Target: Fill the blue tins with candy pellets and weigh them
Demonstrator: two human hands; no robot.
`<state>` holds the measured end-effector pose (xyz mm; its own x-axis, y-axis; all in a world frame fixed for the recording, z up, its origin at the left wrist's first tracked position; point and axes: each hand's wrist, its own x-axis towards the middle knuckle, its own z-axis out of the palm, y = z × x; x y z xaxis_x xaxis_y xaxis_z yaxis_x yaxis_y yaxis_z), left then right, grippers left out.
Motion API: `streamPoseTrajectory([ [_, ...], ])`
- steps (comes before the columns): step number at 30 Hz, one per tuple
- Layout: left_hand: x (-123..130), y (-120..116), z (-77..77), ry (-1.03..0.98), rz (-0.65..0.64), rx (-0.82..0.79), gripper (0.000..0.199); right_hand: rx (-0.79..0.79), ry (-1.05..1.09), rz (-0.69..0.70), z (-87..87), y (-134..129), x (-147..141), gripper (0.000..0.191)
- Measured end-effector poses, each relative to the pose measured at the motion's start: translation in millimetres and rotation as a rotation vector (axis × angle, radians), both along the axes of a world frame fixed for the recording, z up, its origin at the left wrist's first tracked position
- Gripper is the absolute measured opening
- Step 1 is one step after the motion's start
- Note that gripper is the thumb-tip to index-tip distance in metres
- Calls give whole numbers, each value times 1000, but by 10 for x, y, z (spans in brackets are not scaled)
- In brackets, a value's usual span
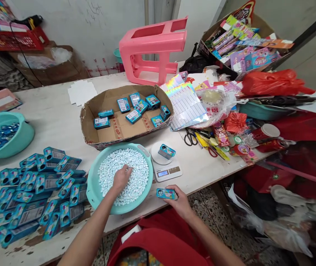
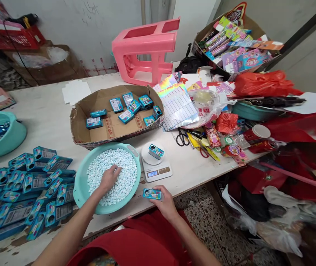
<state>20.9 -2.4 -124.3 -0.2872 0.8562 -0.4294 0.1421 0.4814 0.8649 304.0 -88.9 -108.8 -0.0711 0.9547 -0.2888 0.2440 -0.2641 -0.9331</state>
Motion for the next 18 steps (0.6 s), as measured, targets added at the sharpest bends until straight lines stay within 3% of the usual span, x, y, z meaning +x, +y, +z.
streamPoseTrajectory([
  [2, -67, 36, 47, -198, 110, -6, 24, 15, 43, -27, -128, -9, -47, 32],
  [4, -138, 62, 107, -270, 140, -6, 24, 40, 58, -6, -175, -17, -67, 34],
  [8, -257, 82, 240, -642, 238, -18, 22, 110, -1, 39, -116, 95, 37, 41],
  [11, -306, 95, 292, -978, 372, 2, 19, 159, -104, -121, -53, 409, 176, 36],
  [13, -312, 110, 285, -1013, 456, -8, 18, 209, -160, -250, -39, 708, 226, 45],
  [16, -287, 119, 231, -998, 514, -77, 20, 282, -219, -229, -61, 1148, 193, 71],
  [18, -261, 104, 193, -1004, 509, -95, 21, 302, -229, -181, -91, 1363, 128, 77],
])
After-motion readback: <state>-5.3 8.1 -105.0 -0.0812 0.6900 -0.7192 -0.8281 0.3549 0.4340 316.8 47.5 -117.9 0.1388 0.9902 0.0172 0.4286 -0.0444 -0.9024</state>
